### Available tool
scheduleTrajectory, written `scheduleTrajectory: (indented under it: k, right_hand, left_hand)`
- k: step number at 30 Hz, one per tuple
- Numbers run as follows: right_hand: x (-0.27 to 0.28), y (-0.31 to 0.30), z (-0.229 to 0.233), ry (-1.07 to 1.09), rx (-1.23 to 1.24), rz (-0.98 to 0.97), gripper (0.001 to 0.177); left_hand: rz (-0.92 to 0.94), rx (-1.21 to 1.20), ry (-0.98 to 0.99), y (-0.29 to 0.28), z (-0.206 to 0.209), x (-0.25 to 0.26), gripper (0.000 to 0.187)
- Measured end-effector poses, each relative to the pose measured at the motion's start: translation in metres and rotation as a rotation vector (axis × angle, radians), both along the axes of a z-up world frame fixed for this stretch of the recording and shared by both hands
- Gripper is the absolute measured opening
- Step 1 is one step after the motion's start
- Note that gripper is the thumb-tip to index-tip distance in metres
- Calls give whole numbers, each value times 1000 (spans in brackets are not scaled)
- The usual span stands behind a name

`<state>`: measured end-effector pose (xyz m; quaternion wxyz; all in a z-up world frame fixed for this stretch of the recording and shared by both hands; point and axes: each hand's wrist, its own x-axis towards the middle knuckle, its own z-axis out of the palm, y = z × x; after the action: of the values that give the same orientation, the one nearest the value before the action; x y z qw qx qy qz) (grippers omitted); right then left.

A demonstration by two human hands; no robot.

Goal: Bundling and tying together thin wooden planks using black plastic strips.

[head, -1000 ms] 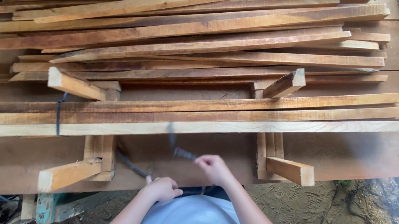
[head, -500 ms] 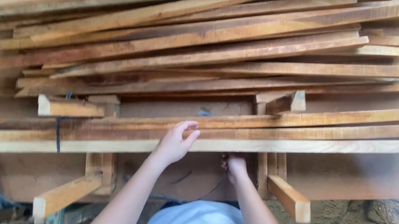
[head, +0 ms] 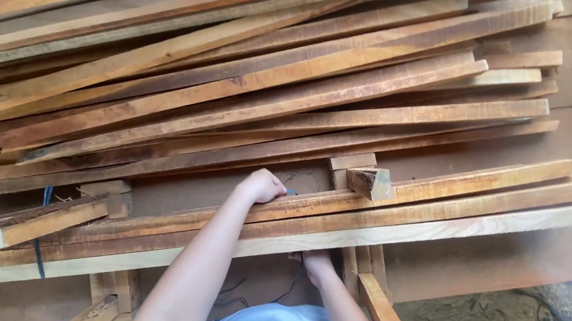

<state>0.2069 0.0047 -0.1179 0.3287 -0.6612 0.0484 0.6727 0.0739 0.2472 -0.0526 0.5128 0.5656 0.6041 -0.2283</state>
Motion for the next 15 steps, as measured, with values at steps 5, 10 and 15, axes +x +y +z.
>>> scheduleTrajectory:
  k: [5, 10, 15]
  right_hand:
    - [3, 24, 23, -39, 41, 62, 24]
    - [-3, 27, 65, -134, 52, 42, 29]
    - [7, -5, 121, -80, 159, 249, 34]
  left_hand:
    - [42, 220, 4, 17, 53, 13, 18]
    - [173, 458, -141, -18, 58, 20, 9]
    - [129, 1100, -271, -70, 88, 24, 11]
